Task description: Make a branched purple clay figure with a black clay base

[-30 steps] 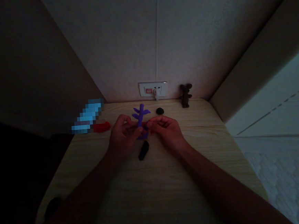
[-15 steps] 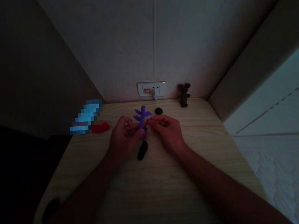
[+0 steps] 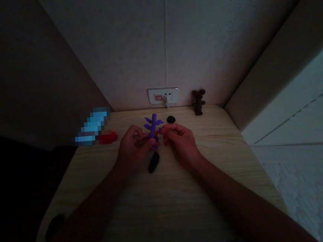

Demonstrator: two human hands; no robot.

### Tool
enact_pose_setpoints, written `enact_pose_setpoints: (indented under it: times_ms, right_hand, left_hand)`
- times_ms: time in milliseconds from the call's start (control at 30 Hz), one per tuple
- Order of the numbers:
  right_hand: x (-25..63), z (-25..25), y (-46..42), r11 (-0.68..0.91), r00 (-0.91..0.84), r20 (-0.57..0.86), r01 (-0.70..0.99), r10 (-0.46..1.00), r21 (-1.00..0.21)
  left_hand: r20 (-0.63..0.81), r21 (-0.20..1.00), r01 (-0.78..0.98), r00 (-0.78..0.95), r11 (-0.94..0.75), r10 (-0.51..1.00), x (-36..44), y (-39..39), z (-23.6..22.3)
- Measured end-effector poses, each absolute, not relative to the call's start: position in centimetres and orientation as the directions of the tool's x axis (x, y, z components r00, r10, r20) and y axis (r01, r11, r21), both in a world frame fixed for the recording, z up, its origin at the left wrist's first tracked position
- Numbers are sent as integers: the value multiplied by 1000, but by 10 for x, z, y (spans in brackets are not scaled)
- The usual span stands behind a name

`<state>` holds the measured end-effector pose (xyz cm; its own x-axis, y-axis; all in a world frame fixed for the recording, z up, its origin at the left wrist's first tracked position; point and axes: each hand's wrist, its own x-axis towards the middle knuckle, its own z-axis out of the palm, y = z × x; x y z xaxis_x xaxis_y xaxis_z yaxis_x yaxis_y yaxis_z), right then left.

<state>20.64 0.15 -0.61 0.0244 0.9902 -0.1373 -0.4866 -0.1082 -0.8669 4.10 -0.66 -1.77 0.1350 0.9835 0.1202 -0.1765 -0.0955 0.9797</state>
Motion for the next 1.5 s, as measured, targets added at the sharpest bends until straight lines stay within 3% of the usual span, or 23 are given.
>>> enact_pose_setpoints:
  times_ms: [200, 767, 1333, 1500]
  right_hand:
    - [206, -6, 0, -177, -72, -163, -498, 984, -849]
    - [202, -13, -6, 78, -43, 91, -245, 995, -966]
    - [203, -10, -7, 15, -46, 27, -261, 999, -965]
    - [202, -9, -6, 41, 40, 31, -268, 999, -963]
  left_hand:
    - [103, 976, -202, 133, -75, 986, 41, -5, -15]
    - [90, 988, -138, 143, -70, 986, 41, -6, -21]
    - [87, 975, -213, 137, -57, 987, 41, -4, -13]
    - [64, 958, -287, 143, -20, 988, 37, -1, -10]
